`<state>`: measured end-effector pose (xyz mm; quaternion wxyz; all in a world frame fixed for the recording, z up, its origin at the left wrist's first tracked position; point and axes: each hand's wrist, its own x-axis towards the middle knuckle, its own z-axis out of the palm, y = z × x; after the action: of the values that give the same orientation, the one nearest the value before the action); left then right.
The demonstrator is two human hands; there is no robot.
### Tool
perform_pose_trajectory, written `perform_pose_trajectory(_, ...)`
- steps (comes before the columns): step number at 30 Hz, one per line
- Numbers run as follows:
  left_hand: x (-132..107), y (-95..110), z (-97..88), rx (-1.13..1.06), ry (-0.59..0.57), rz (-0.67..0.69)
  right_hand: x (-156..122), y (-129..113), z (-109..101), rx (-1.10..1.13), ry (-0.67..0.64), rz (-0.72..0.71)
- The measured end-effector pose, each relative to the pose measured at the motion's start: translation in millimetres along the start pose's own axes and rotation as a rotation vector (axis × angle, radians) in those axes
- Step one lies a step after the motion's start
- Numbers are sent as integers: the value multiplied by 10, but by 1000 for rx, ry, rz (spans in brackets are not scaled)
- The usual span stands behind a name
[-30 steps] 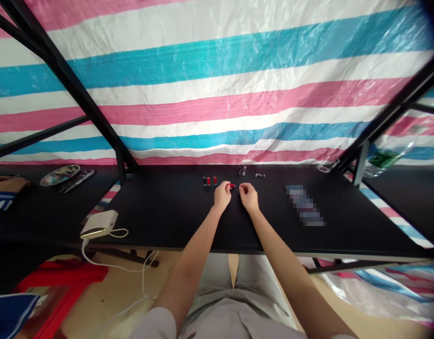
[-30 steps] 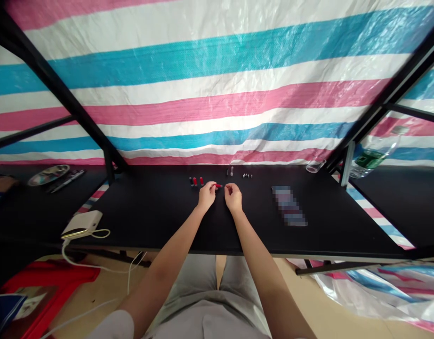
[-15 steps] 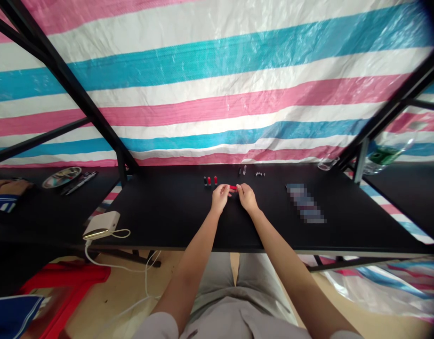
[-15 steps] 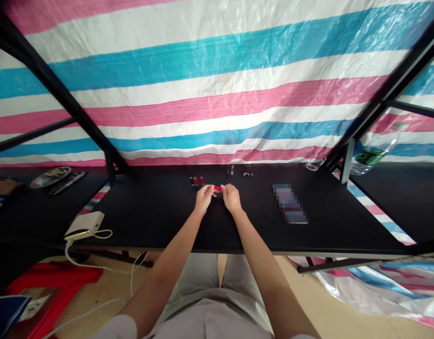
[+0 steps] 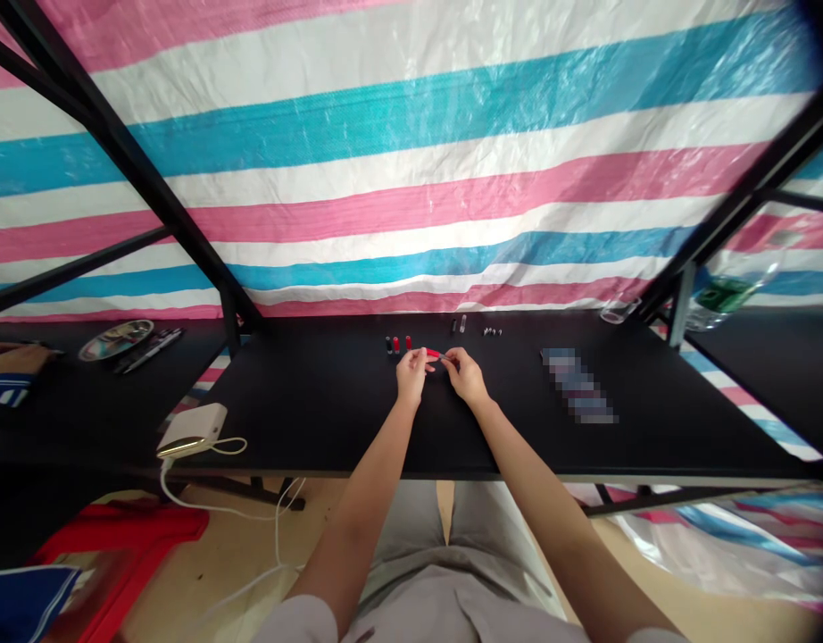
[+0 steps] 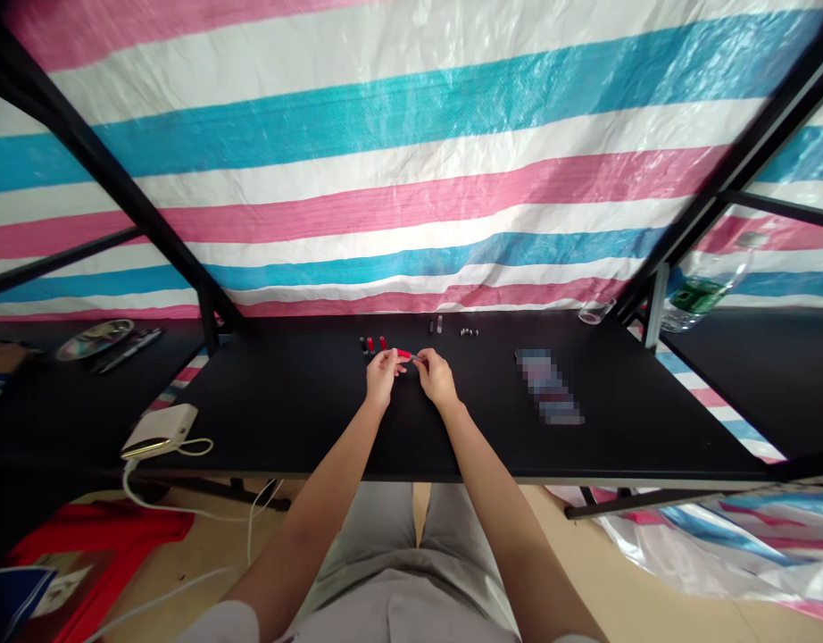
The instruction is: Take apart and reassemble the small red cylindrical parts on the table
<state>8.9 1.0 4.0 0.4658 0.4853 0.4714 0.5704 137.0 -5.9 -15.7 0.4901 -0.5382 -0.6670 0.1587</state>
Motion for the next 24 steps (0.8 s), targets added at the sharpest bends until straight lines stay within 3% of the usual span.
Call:
perform_pose_trajectory(6, 7, -23, 24, -116, -42, -24, 5, 2, -15, -89, -9, -16)
perform_pose_trajectory(17, 28, -28, 14, -45, 30, -67, 10, -24, -17, -191, -70, -53)
perform_pose_trajectory(20, 28, -31, 16, -36, 39, -58, 3, -50, -34, -292, 8, -15)
perform_pose_trajectory(24, 36, -58, 16, -36, 44, -37, -1, -60, -59, -341, 179, 141)
